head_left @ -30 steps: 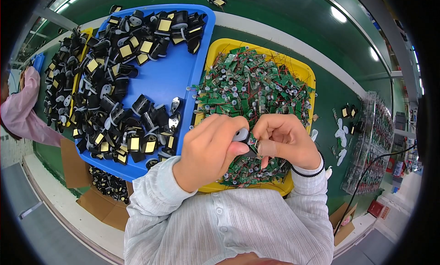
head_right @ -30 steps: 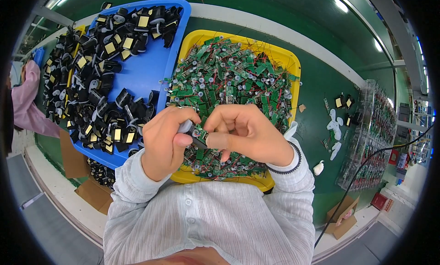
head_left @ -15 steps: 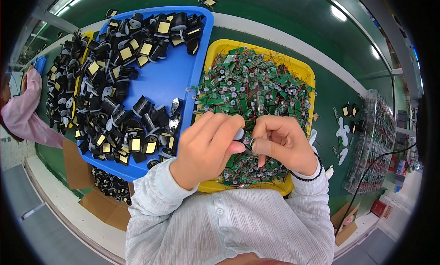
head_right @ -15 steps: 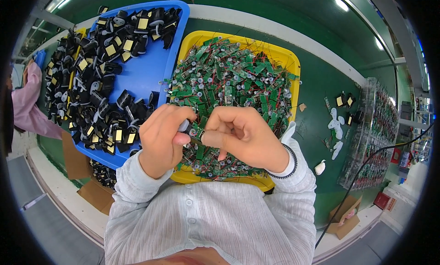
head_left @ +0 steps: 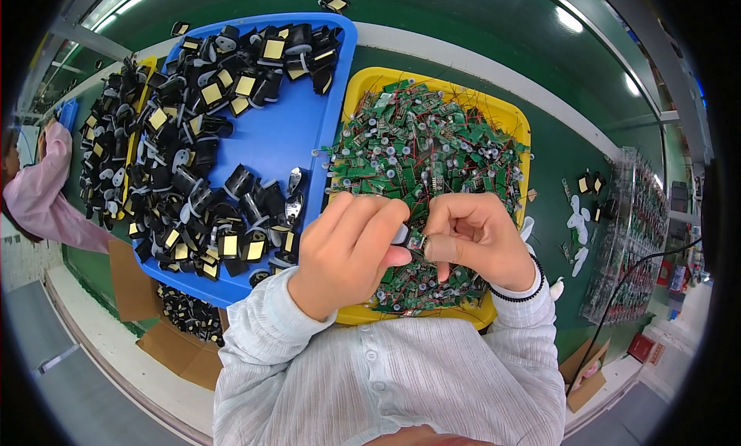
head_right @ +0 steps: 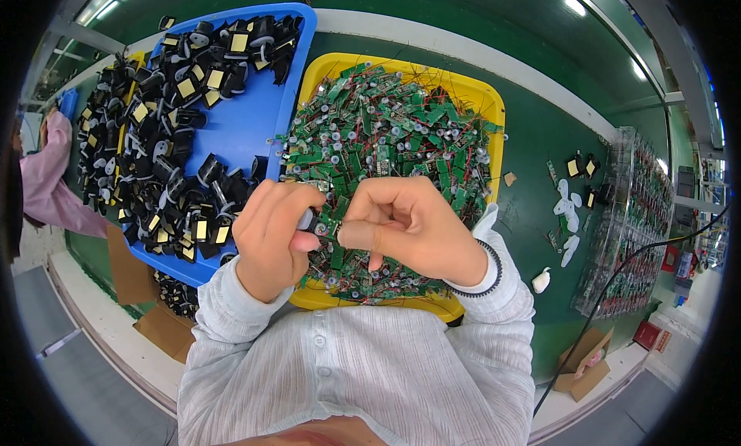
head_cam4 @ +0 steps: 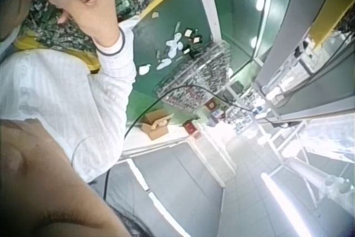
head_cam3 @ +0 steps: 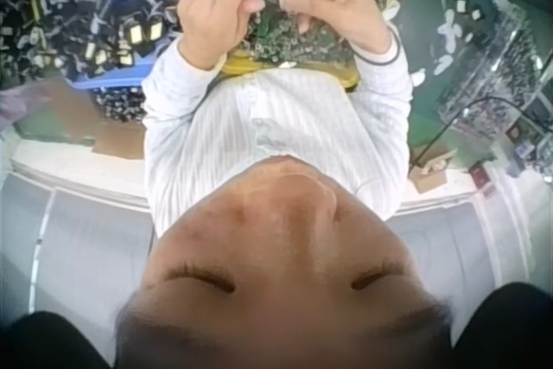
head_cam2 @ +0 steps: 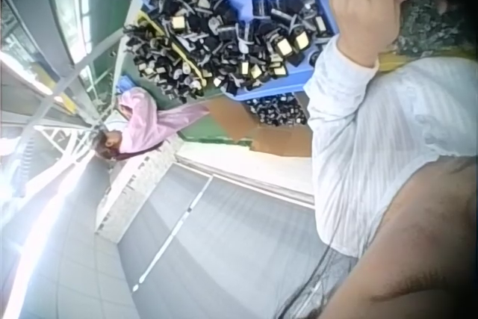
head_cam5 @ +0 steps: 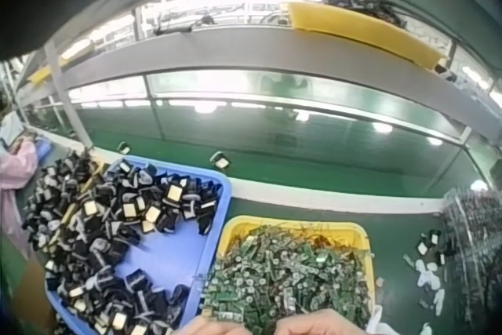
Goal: The person assembles electronic circuit boards and small plastic components by hand at a workbench.
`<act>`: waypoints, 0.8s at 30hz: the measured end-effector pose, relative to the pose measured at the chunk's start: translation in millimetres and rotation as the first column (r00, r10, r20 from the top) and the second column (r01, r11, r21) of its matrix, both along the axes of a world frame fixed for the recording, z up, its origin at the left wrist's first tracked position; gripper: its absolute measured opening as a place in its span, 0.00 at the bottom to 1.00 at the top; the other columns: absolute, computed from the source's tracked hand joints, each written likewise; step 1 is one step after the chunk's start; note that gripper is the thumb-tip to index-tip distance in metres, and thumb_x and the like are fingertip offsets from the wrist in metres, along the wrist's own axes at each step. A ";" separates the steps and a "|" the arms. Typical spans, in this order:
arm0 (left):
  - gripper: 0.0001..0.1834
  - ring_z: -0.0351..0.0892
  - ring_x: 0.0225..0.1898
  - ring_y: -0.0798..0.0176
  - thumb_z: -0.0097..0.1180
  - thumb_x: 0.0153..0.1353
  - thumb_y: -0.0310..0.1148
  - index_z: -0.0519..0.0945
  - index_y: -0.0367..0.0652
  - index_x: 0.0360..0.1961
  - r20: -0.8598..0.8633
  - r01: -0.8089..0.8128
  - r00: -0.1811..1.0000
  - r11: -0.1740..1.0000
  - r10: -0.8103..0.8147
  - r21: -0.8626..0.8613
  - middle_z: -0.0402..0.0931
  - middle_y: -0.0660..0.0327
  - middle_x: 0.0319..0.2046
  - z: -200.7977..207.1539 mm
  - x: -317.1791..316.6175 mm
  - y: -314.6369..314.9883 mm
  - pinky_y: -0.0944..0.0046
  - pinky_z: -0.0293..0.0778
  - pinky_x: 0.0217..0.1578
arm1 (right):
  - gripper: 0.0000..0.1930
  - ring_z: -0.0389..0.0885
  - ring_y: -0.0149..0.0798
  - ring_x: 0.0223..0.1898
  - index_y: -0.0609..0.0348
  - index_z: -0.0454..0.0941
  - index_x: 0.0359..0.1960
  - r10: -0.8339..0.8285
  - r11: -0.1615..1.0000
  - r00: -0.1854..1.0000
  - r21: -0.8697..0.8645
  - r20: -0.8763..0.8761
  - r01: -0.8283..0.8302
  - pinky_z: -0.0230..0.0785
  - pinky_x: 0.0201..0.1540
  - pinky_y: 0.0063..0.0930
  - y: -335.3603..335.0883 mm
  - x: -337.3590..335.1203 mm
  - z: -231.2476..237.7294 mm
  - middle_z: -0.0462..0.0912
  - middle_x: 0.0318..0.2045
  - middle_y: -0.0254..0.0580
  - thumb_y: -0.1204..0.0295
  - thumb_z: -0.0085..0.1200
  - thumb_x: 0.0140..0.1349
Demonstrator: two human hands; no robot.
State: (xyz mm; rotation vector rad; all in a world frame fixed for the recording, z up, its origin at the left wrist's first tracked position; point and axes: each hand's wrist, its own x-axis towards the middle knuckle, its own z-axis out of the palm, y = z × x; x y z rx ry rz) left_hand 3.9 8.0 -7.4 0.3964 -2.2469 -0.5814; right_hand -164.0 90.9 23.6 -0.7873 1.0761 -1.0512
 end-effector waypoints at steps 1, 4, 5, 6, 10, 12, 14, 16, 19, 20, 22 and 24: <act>0.20 0.70 0.24 0.56 0.49 0.56 0.44 0.74 0.34 0.36 -0.010 -0.018 1.000 1.000 0.018 0.002 0.73 0.55 0.28 -0.6 -0.3 0.8 0.64 0.68 0.24 | 0.05 0.72 0.22 0.20 0.64 0.73 0.24 -0.017 1.000 1.000 -0.004 0.000 0.017 0.68 0.21 0.16 0.2 0.9 0.6 0.74 0.21 0.32 0.77 0.55 0.54; 0.21 0.70 0.24 0.56 0.48 0.57 0.45 0.73 0.34 0.36 -0.022 -0.034 0.999 0.999 0.034 0.012 0.73 0.55 0.28 -1.2 -1.2 2.8 0.63 0.68 0.24 | 0.05 0.73 0.23 0.20 0.64 0.73 0.25 -0.040 0.999 0.999 -0.014 0.015 0.040 0.69 0.21 0.16 1.0 1.7 0.5 0.75 0.21 0.32 0.76 0.55 0.54; 0.21 0.70 0.24 0.56 0.48 0.57 0.45 0.73 0.34 0.36 -0.022 -0.032 0.999 0.999 0.032 0.011 0.73 0.55 0.28 -1.3 -1.5 3.1 0.63 0.68 0.24 | 0.05 0.73 0.23 0.20 0.65 0.74 0.25 -0.044 0.999 0.999 -0.019 0.030 0.045 0.69 0.21 0.16 1.3 1.8 -0.1 0.75 0.22 0.33 0.76 0.55 0.54; 0.21 0.70 0.24 0.55 0.47 0.58 0.45 0.73 0.34 0.35 -0.039 -0.021 0.999 0.998 0.024 0.056 0.73 0.55 0.28 -1.2 -1.7 3.6 0.63 0.68 0.24 | 0.05 0.73 0.23 0.20 0.65 0.74 0.25 -0.046 0.999 0.998 -0.020 0.031 0.046 0.69 0.21 0.16 1.7 2.0 -1.4 0.75 0.22 0.33 0.76 0.55 0.54; 0.22 0.71 0.24 0.54 0.44 0.61 0.46 0.73 0.34 0.33 -0.102 0.033 0.995 0.979 -0.013 0.201 0.73 0.55 0.27 -3.9 -2.1 3.0 0.61 0.67 0.25 | 0.04 0.74 0.23 0.20 0.65 0.74 0.27 -0.074 0.996 0.989 -0.031 0.125 0.078 0.69 0.22 0.16 3.3 5.2 -4.2 0.76 0.22 0.34 0.76 0.55 0.55; 0.22 0.71 0.24 0.54 0.44 0.61 0.46 0.73 0.34 0.33 -0.130 0.040 0.991 0.977 -0.013 0.210 0.73 0.54 0.27 -5.8 -2.9 3.0 0.61 0.67 0.25 | 0.04 0.74 0.23 0.20 0.65 0.75 0.27 -0.093 0.994 0.988 -0.044 0.123 0.099 0.69 0.22 0.16 5.3 8.3 -3.0 0.76 0.23 0.35 0.77 0.55 0.55; 0.22 0.71 0.24 0.54 0.43 0.62 0.46 0.73 0.34 0.33 -0.157 0.047 0.988 0.975 -0.013 0.218 0.73 0.54 0.27 -7.0 -3.0 3.3 0.61 0.67 0.25 | 0.04 0.74 0.23 0.20 0.66 0.75 0.27 -0.160 0.985 0.987 -0.073 -0.008 0.159 0.68 0.21 0.16 7.0 11.0 0.3 0.77 0.23 0.35 0.77 0.55 0.54; 0.22 0.71 0.23 0.54 0.43 0.62 0.46 0.73 0.34 0.33 -0.157 0.037 0.988 0.977 -0.003 0.211 0.73 0.54 0.27 -6.9 -3.7 3.5 0.62 0.68 0.25 | 0.04 0.74 0.23 0.20 0.66 0.75 0.27 -0.156 0.985 0.987 -0.080 -0.025 0.153 0.68 0.21 0.16 7.1 10.4 1.5 0.77 0.23 0.35 0.78 0.55 0.54; 0.22 0.70 0.23 0.54 0.42 0.62 0.46 0.73 0.34 0.33 -0.142 0.039 0.990 0.981 -0.011 0.192 0.73 0.54 0.26 -6.5 -3.6 2.9 0.62 0.67 0.24 | 0.03 0.73 0.22 0.20 0.66 0.75 0.27 -0.116 0.991 0.992 -0.066 -0.045 0.113 0.67 0.21 0.15 4.7 6.9 5.7 0.77 0.23 0.34 0.78 0.55 0.54; 0.22 0.70 0.23 0.54 0.42 0.62 0.46 0.73 0.34 0.33 -0.142 0.039 0.990 0.981 -0.012 0.191 0.73 0.54 0.26 -6.9 -3.9 2.9 0.62 0.67 0.24 | 0.03 0.73 0.22 0.19 0.65 0.75 0.27 -0.082 0.996 0.996 -0.046 -0.047 0.080 0.67 0.21 0.15 4.2 5.7 6.8 0.77 0.23 0.34 0.79 0.55 0.53; 0.21 0.69 0.22 0.54 0.42 0.62 0.46 0.73 0.35 0.33 -0.147 0.055 0.989 0.975 -0.023 0.215 0.71 0.55 0.24 -7.5 -5.1 2.9 0.62 0.66 0.23 | 0.02 0.72 0.22 0.19 0.65 0.75 0.27 -0.078 0.996 0.996 -0.040 -0.051 0.076 0.66 0.20 0.15 4.9 4.7 7.2 0.77 0.22 0.34 0.79 0.55 0.53; 0.21 0.68 0.21 0.54 0.42 0.62 0.46 0.73 0.35 0.33 -0.128 0.055 0.991 0.966 -0.023 0.252 0.70 0.55 0.24 -5.1 -5.6 3.7 0.62 0.65 0.23 | 0.02 0.72 0.21 0.18 0.65 0.75 0.27 -0.073 0.997 0.996 -0.034 -0.055 0.072 0.66 0.20 0.15 5.5 3.8 6.9 0.76 0.21 0.33 0.79 0.55 0.53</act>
